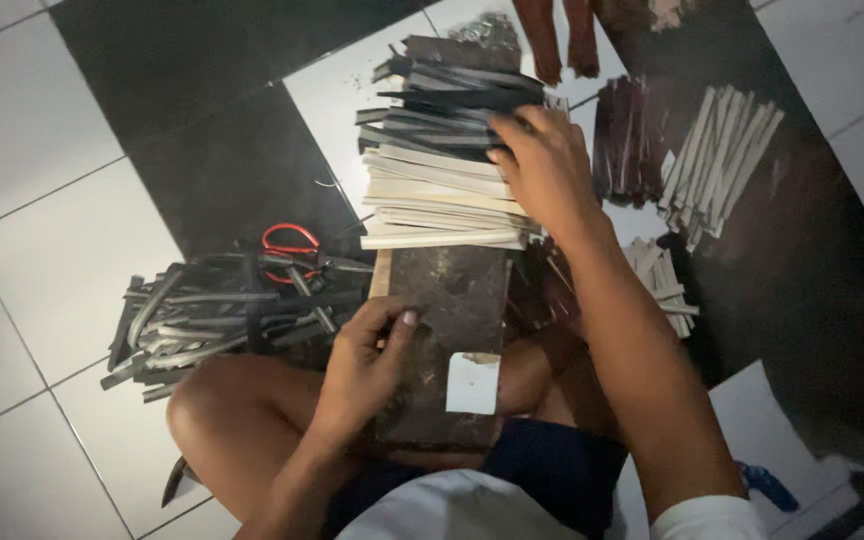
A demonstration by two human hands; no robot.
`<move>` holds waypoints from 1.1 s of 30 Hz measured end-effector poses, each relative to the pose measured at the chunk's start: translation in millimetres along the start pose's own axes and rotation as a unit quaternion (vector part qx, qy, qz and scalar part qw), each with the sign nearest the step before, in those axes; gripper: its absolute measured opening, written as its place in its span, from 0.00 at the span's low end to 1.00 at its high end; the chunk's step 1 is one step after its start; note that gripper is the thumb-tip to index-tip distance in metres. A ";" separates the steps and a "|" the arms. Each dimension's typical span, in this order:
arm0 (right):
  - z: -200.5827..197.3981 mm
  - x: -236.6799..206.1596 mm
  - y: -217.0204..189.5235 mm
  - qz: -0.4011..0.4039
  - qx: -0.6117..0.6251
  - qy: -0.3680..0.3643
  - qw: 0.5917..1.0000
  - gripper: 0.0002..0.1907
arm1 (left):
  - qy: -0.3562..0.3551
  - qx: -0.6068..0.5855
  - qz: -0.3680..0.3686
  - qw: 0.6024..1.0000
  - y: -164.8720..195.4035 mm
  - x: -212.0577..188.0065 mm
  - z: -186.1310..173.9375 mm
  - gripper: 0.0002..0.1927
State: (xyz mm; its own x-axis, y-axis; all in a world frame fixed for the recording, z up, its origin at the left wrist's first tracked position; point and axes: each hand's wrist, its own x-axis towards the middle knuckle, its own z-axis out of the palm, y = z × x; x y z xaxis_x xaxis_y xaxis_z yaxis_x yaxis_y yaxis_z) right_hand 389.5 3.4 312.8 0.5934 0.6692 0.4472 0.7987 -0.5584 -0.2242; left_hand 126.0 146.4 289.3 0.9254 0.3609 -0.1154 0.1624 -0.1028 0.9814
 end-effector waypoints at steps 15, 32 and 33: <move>-32.4 -94.3 -82.4 0.127 0.128 -0.088 0.980 0.17 | 0.038 0.024 0.008 0.999 -16.7 -20.3 -37.6 0.09; -42.2 -111.9 -172.7 0.160 0.076 -0.301 0.937 0.23 | 0.131 -0.073 -0.047 0.988 -49.4 -46.0 -73.4 0.22; -35.6 -104.4 -169.3 0.120 0.065 -0.233 0.963 0.20 | 0.120 -0.081 -0.071 0.987 -52.8 -44.2 -72.7 0.24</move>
State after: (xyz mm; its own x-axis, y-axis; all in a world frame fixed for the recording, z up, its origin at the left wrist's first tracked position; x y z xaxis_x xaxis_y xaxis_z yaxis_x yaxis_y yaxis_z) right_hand 188.8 10.6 335.0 0.7181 0.6933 -0.0613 0.6215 -0.6784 -0.3919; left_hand 51.6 203.3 253.7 0.7866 0.5722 -0.2323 0.2092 0.1070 0.9720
